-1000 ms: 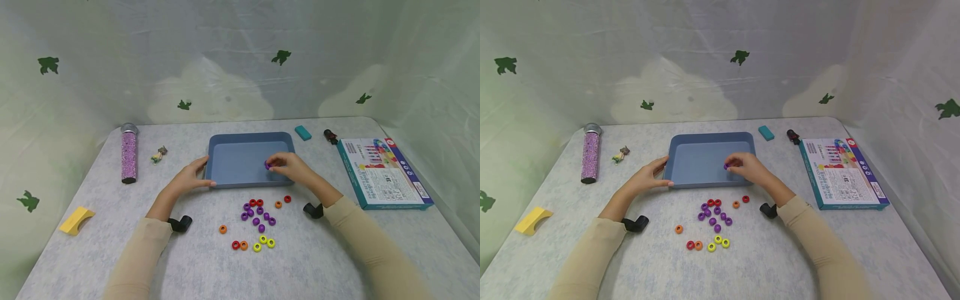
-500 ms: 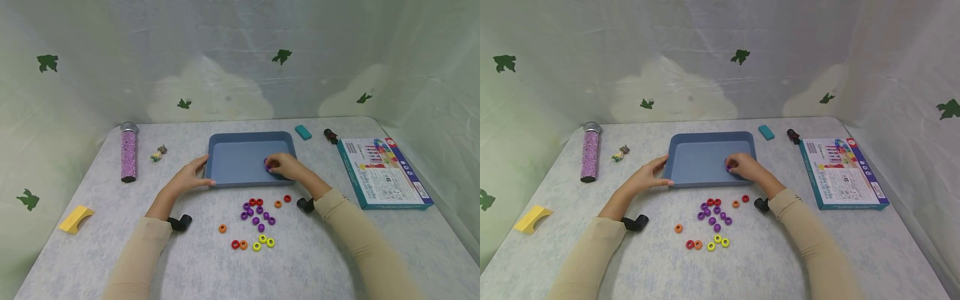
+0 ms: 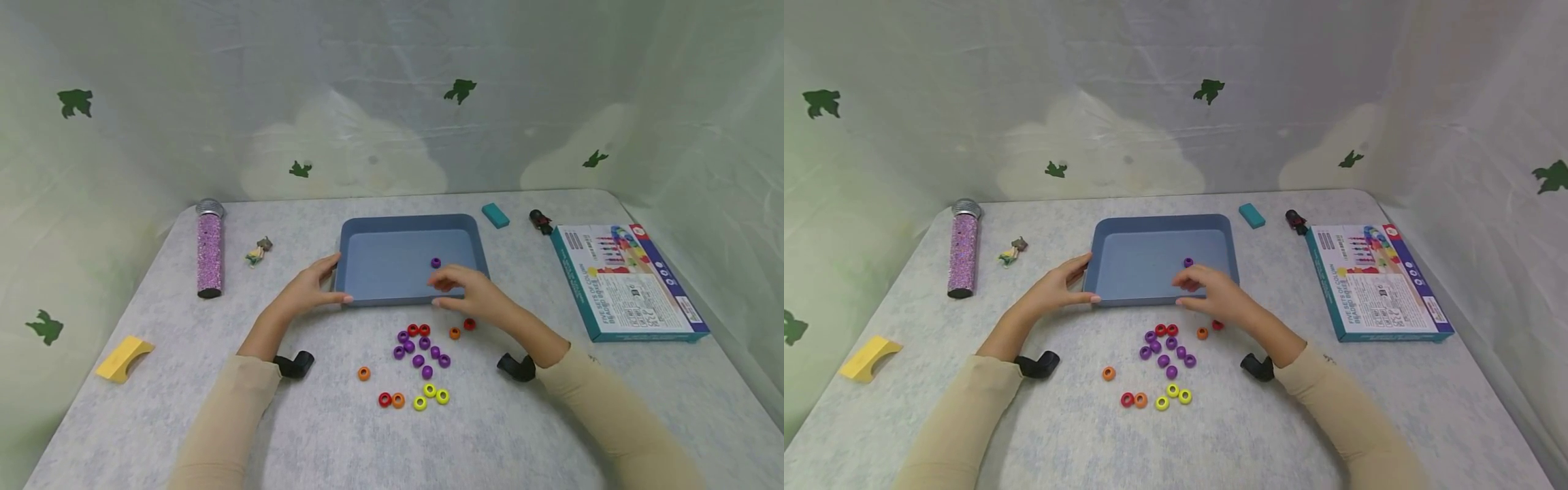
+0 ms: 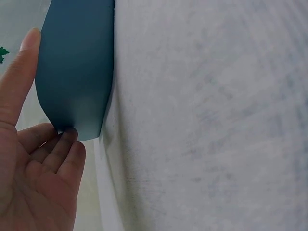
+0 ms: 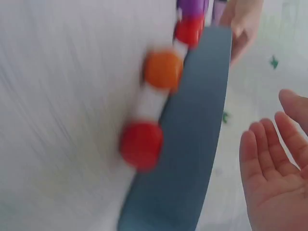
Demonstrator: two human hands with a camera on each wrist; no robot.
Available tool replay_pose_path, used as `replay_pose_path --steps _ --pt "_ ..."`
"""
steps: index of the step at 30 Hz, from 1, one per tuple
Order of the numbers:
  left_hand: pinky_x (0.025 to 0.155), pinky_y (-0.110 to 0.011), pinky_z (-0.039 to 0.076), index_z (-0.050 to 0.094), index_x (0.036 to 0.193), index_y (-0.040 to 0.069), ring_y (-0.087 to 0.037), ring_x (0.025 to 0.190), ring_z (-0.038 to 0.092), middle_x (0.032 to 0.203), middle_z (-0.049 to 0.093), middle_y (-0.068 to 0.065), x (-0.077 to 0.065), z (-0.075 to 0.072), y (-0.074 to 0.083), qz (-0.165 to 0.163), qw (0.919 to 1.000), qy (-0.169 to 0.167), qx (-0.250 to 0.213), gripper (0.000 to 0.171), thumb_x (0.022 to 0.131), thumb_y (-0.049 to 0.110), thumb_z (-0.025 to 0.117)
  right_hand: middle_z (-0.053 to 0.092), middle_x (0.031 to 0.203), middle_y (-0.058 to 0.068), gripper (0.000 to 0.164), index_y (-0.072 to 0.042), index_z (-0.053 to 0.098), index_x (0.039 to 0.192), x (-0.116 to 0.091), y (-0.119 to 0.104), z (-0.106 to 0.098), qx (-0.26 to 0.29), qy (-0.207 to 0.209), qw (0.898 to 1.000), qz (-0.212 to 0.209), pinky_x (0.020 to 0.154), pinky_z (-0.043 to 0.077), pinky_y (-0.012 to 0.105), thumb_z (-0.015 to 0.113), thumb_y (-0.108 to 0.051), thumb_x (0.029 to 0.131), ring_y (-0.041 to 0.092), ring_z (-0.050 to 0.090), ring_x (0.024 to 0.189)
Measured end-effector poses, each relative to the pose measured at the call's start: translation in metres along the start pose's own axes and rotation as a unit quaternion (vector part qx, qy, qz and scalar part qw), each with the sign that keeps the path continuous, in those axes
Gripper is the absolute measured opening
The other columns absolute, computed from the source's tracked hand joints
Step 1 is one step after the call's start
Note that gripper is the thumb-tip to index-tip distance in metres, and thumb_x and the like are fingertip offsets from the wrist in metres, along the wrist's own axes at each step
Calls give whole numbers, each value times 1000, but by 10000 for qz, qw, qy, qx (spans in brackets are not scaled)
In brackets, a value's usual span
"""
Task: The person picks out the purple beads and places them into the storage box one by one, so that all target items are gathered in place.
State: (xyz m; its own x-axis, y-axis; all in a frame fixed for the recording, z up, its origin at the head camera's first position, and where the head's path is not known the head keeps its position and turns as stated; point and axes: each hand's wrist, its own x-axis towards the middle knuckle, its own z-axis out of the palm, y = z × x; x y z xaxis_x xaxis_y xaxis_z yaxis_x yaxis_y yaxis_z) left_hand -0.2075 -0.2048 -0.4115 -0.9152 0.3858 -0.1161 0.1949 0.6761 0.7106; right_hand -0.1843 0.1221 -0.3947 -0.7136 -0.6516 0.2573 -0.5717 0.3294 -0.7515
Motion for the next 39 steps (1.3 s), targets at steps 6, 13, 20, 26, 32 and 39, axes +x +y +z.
replay_pose_path --steps 6,13,20,26,32,39 --pt "95 -33 27 12 134 14 -23 119 23 136 14 -5 0 1 -1 -19 10000 19 14 100 58 53 64 54 94 4 25 -8 56 100 -17 -8 23 223 -858 9956 292 72 46 26 60 -10 76 14 51 84" --pt "95 -34 27 13 134 13 -25 119 23 136 14 -7 0 2 -1 36 10000 30 -27 100 58 52 64 54 92 -6 20 -13 59 97 -24 -1 38 -15 -1335 9900 450 68 45 16 58 -11 77 3 50 80" --pt "96 -33 26 12 134 14 -24 120 21 136 13 -7 0 1 0 26 9999 13 -110 98 59 49 65 55 93 -11 18 -18 61 95 -22 1 44 -616 -1418 9878 195 71 44 16 58 -16 78 0 48 84" --pt "96 -35 25 12 134 14 -25 120 21 136 13 -7 -1 2 -2 86 9997 44 -217 96 61 46 66 55 93 -13 19 -19 61 97 -20 -3 44 -760 -1443 9859 379 69 44 16 58 -20 78 -1 48 82" --pt "96 -33 26 12 134 15 -23 120 21 136 13 -6 0 2 -2 80 9999 42 -135 97 60 48 65 55 91 -10 22 -13 59 99 -10 -4 25 -324 -748 9957 442 67 46 19 58 -16 78 2 50 80" --pt "96 -33 26 12 134 14 -23 120 21 136 13 -6 -1 2 -2 89 9998 24 -159 97 60 47 65 56 89 -7 24 -11 59 100 16 20 1 -453 312 9957 744 70 45 21 57 -20 78 4 51 80"
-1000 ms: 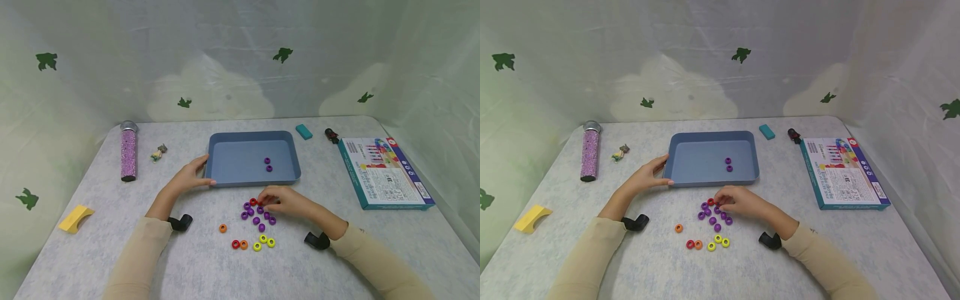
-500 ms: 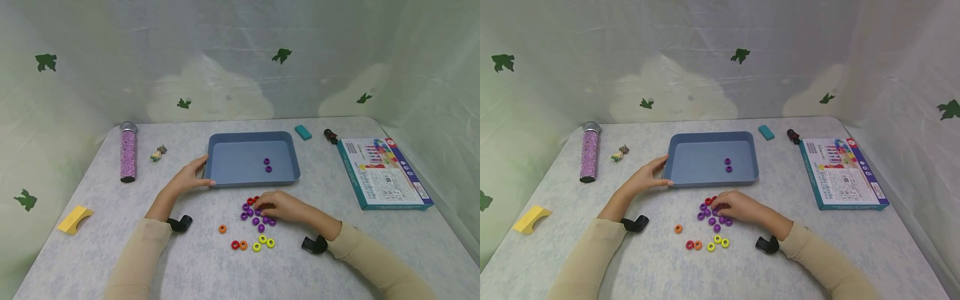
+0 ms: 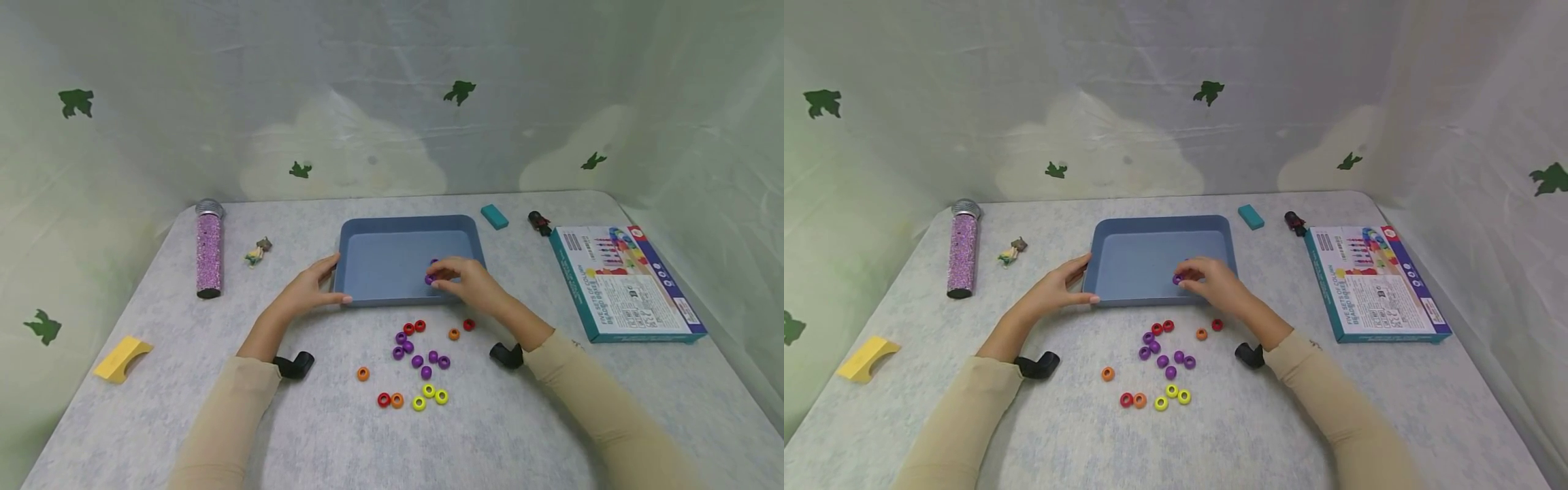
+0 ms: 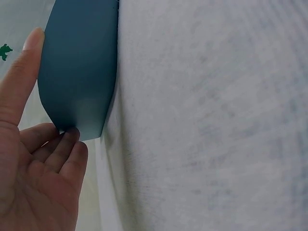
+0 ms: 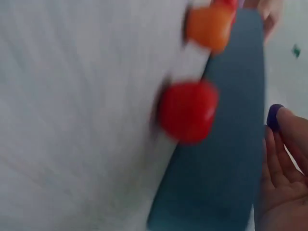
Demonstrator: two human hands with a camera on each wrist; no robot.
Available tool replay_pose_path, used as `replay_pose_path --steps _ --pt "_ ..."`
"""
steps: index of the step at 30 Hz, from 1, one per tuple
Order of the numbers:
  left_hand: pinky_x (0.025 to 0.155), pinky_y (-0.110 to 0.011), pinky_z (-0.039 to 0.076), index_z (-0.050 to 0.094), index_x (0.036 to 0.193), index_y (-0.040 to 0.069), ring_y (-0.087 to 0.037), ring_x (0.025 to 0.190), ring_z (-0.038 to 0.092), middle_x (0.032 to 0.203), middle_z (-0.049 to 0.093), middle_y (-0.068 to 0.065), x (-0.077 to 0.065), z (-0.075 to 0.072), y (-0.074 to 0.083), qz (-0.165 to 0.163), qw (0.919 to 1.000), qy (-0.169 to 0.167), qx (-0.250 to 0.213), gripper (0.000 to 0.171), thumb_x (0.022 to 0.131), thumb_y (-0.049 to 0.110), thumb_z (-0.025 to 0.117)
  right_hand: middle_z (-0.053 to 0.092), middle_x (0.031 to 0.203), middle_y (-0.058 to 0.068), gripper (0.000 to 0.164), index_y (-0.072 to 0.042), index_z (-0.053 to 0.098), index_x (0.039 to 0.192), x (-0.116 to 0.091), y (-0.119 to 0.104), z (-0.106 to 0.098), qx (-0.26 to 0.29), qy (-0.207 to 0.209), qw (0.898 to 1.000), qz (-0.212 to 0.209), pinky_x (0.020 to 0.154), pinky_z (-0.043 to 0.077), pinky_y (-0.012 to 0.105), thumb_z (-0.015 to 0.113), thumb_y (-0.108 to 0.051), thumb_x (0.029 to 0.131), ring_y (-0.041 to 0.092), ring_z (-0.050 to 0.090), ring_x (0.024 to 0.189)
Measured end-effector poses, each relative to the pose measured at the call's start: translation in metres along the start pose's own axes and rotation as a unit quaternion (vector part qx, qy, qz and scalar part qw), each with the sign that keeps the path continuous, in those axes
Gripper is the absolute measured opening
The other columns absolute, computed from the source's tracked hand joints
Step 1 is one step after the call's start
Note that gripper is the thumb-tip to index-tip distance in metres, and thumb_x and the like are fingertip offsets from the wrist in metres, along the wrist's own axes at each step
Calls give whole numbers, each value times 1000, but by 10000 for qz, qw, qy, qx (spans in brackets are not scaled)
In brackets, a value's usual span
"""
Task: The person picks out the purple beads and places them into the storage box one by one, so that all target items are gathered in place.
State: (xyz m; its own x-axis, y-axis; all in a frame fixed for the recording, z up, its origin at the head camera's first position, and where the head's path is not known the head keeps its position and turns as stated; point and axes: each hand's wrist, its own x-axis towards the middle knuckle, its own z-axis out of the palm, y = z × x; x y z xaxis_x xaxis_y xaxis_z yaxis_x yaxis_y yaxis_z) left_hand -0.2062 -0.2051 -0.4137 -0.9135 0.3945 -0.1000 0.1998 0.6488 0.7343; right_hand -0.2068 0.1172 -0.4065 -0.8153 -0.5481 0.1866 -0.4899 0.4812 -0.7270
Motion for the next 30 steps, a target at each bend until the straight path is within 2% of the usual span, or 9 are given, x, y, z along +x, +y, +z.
replay_pose_path --steps 6,9,15,20,24,30 --pt "96 -35 25 12 134 13 -25 120 21 136 13 -7 0 0 -1 49 9999 -2 -97 95 62 45 66 57 89 -3 21 -9 59 98 22 17 -1 52 95 9983 570 68 47 23 57 -16 78 8 53 79" --pt "96 -35 25 12 134 13 -25 120 21 136 13 -7 0 0 -1 56 9999 -14 -95 95 62 44 66 57 86 -3 19 -10 60 95 29 22 1 -37 0 9970 778 67 46 23 58 -15 77 8 53 77" --pt "96 -33 26 12 134 14 -23 120 21 136 13 -6 0 0 0 5 10000 -19 -30 96 61 48 65 57 83 -2 16 -11 61 92 34 25 6 -364 -409 9928 1067 66 46 24 60 -13 76 9 52 76" --pt "96 -33 25 12 134 14 -23 120 20 136 13 -5 -1 0 -2 -37 9999 7 -111 97 60 48 66 56 87 -1 19 -11 59 95 33 22 5 -405 -443 9918 1131 70 45 26 60 -16 76 11 52 81" --pt "97 -32 25 12 134 15 -21 120 20 136 13 -5 -1 1 -1 -84 9998 5 -174 97 60 47 66 54 98 1 29 -10 55 103 25 16 1 -217 -212 9958 868 76 43 28 60 -20 76 14 49 89" --pt "97 -31 25 12 134 14 -21 120 20 136 13 -4 -2 2 1 -66 9997 6 -222 97 60 47 66 51 102 8 36 -6 53 106 -8 -5 -7 147 87 9996 -202 77 43 35 60 -23 75 22 48 90"
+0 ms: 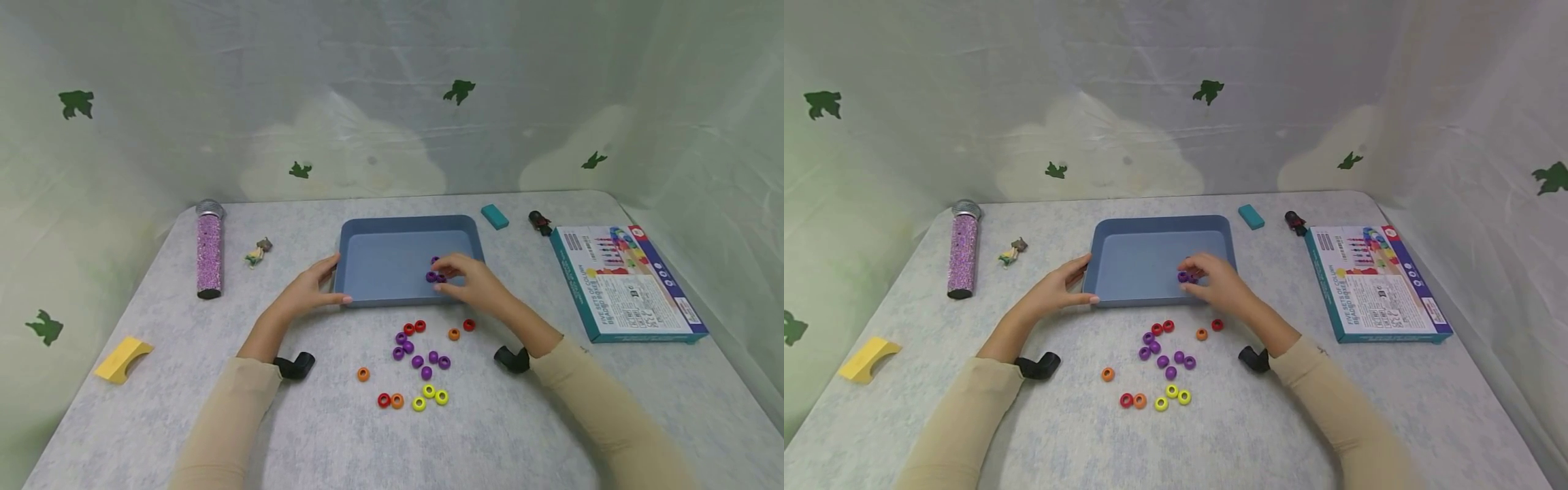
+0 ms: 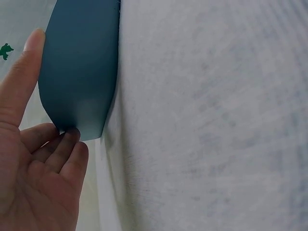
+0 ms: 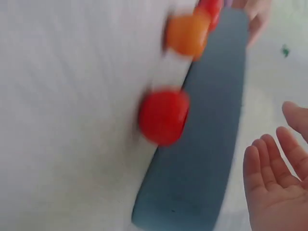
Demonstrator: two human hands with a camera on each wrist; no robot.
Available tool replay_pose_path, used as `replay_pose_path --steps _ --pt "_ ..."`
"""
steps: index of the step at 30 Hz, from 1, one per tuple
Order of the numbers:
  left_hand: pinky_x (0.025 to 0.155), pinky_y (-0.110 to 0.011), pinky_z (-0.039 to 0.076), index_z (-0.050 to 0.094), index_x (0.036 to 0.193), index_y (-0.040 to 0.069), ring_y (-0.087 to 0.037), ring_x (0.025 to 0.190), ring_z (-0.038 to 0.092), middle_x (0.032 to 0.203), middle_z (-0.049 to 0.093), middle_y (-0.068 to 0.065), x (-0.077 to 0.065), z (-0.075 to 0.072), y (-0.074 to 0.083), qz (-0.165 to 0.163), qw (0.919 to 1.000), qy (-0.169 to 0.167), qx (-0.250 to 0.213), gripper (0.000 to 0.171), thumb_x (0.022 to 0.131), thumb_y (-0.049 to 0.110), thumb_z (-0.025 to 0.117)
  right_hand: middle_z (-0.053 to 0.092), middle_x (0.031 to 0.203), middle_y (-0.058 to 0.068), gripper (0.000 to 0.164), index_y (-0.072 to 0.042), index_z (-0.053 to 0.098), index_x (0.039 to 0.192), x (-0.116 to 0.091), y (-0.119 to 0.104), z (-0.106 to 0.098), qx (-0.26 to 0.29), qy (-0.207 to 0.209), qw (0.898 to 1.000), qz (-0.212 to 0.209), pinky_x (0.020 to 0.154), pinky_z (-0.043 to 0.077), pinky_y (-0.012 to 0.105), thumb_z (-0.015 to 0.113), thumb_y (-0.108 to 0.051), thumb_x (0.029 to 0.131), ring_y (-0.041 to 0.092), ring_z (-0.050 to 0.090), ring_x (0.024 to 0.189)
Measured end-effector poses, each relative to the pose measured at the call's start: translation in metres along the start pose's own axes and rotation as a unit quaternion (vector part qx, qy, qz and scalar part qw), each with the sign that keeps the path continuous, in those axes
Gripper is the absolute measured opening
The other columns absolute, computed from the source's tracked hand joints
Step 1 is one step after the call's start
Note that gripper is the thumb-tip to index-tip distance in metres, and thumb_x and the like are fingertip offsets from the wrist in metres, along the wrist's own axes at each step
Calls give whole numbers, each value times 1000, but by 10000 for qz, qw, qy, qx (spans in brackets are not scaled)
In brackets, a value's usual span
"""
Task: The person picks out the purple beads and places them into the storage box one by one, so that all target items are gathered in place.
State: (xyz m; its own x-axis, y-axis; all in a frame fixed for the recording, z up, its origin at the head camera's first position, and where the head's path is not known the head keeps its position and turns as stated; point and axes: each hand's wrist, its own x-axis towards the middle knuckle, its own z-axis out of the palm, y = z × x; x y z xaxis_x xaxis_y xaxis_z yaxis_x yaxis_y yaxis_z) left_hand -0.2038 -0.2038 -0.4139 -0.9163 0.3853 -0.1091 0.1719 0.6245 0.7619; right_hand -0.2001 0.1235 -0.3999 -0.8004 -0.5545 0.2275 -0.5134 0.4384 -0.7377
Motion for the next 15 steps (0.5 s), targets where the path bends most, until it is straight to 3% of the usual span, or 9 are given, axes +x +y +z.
replay_pose_path --steps 4,7,15 --pt "96 -32 25 11 134 14 -22 120 20 136 12 -4 0 0 0 -15 10000 -36 -33 97 61 47 66 52 99 9 32 -4 53 104 -30 -31 -1 216 -111 9992 -321 74 44 38 62 -11 74 23 49 87" --pt "96 -32 25 11 134 16 -21 120 19 136 11 -3 0 0 0 -41 10000 -64 -61 97 61 46 66 53 96 10 32 -1 52 102 -50 -48 3 480 -338 9977 -331 70 45 40 63 -3 71 25 51 83" --pt "96 -32 25 11 134 16 -21 120 20 136 12 -4 0 0 0 -47 10000 -58 -37 96 61 46 66 54 96 -2 30 -11 55 100 -79 -19 31 535 -1188 9915 -58 70 45 25 64 -19 72 13 49 82"
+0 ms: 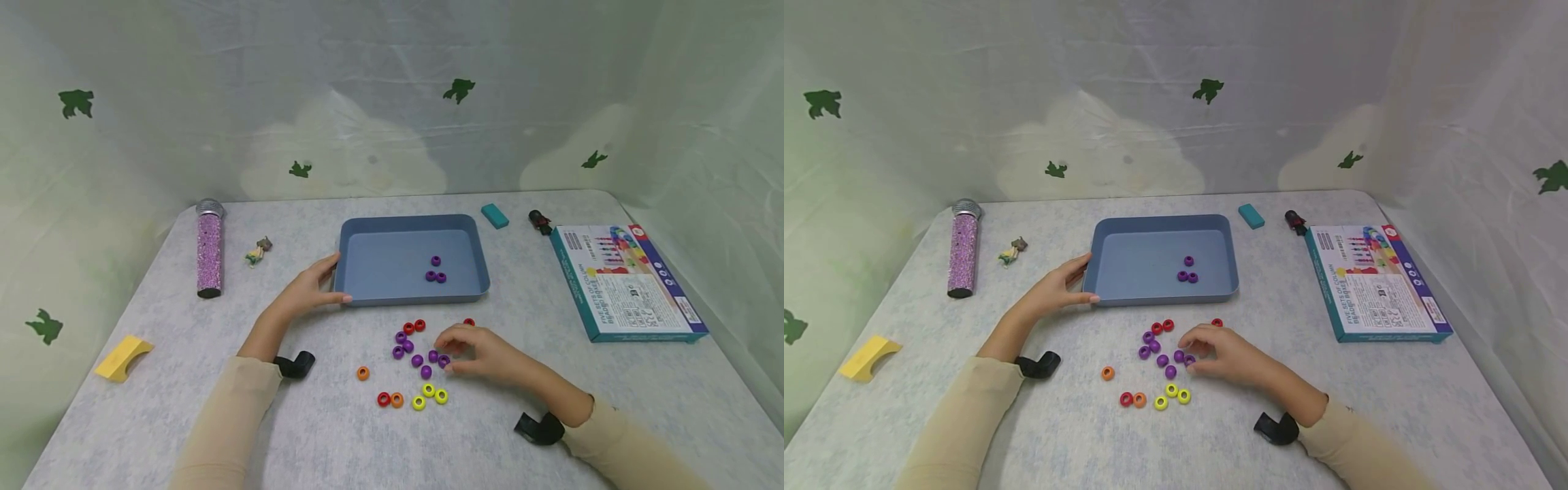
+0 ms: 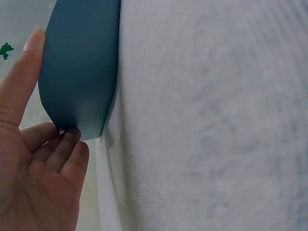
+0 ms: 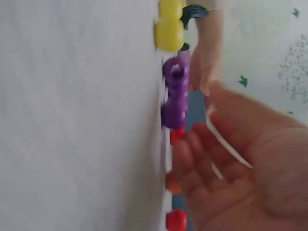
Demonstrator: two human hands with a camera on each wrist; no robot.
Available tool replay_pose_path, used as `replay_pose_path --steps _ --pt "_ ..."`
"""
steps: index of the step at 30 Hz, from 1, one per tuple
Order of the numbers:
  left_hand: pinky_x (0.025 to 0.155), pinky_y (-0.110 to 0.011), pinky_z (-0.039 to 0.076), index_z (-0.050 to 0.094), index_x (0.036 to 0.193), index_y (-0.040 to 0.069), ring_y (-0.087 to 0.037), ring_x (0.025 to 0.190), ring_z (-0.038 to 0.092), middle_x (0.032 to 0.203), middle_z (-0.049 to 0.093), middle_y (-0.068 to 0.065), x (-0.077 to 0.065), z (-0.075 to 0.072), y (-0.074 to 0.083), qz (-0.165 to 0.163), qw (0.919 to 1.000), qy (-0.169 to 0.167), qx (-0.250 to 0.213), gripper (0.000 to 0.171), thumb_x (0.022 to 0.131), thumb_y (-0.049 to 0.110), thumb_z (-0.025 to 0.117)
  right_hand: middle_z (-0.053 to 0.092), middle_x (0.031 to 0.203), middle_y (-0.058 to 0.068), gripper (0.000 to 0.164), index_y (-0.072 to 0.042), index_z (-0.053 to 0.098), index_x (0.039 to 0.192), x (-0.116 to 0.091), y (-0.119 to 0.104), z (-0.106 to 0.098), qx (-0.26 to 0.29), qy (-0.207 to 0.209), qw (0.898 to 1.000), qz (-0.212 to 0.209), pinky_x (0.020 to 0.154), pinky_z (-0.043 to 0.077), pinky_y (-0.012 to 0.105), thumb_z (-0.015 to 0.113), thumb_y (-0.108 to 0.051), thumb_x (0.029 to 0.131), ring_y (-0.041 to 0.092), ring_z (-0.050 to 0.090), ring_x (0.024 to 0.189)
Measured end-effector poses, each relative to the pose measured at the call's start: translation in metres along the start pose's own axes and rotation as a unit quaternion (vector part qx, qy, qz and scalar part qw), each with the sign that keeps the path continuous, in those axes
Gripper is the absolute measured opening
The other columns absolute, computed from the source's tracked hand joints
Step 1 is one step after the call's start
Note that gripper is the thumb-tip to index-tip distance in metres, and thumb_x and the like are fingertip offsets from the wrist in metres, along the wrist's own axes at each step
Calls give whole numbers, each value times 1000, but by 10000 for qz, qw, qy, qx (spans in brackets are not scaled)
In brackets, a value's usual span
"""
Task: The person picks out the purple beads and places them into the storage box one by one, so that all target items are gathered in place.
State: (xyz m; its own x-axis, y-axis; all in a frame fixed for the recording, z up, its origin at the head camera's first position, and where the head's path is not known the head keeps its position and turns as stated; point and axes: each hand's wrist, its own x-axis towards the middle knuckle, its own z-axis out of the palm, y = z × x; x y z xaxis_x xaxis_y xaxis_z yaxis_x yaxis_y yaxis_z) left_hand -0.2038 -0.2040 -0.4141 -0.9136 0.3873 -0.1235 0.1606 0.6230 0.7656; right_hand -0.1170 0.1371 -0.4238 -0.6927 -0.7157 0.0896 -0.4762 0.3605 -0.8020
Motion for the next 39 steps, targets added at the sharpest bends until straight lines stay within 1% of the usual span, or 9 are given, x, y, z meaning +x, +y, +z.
replay_pose_path --steps 8,12,15,20,24,27,31,35,39 --pt "97 -32 25 11 134 15 -21 120 20 136 11 -4 0 1 -1 24 10000 25 -28 98 60 47 66 54 92 -15 21 -22 58 95 -4 8 8 -598 -236 9975 279 78 42 21 62 -19 75 4 48 92" --pt "96 -32 25 11 134 17 -21 120 19 136 11 -3 -1 1 0 -37 10000 11 -39 97 61 47 65 54 89 -13 19 -21 58 94 0 3 6 -361 -134 9988 316 71 45 20 61 -18 76 4 50 82" --pt "96 -33 25 10 134 18 -21 121 19 136 11 -3 -1 0 0 -53 10000 -3 -58 96 61 47 66 55 88 -9 18 -18 59 94 6 -2 -3 -48 153 9997 208 65 46 21 60 -14 76 5 50 76" --pt "96 -32 25 10 134 18 -21 121 19 136 11 -3 -2 0 -1 -32 10000 -4 -16 96 61 47 66 54 90 -8 21 -14 58 97 27 -1 -25 -68 930 9956 -51 66 47 23 59 -13 76 6 51 77" --pt "97 -32 25 10 134 18 -20 121 19 136 11 -3 -1 0 -1 -6 10000 10 46 97 60 49 65 53 93 -5 23 -10 57 100 49 12 -40 -232 1499 9884 41 69 47 22 58 -15 77 7 51 81" --pt "97 -32 25 10 134 17 -20 121 19 136 11 -3 0 0 -1 26 10000 8 50 98 60 49 65 54 93 -2 25 -8 56 101 65 25 -50 -367 1708 9841 310 70 46 22 57 -16 78 9 51 82" --pt "97 -31 24 10 134 17 -20 121 18 136 11 -2 1 0 0 22 10000 -20 1 98 60 49 65 55 94 0 23 -9 57 100 83 41 -58 -540 1617 9817 847 70 46 23 56 -15 78 10 52 82" --pt "97 -31 25 10 134 17 -19 121 18 136 11 -2 0 0 -1 5 10000 -18 -37 98 60 49 65 56 94 2 21 -9 57 100 95 48 -62 -709 1343 9789 1369 70 46 27 56 -13 79 13 52 83" --pt "97 -33 25 10 134 15 -22 121 18 136 11 -4 0 0 -1 59 10000 -5 -30 98 61 47 65 56 95 3 20 -8 58 99 103 51 -64 -985 1068 9759 1625 72 45 28 55 -11 80 14 51 85"
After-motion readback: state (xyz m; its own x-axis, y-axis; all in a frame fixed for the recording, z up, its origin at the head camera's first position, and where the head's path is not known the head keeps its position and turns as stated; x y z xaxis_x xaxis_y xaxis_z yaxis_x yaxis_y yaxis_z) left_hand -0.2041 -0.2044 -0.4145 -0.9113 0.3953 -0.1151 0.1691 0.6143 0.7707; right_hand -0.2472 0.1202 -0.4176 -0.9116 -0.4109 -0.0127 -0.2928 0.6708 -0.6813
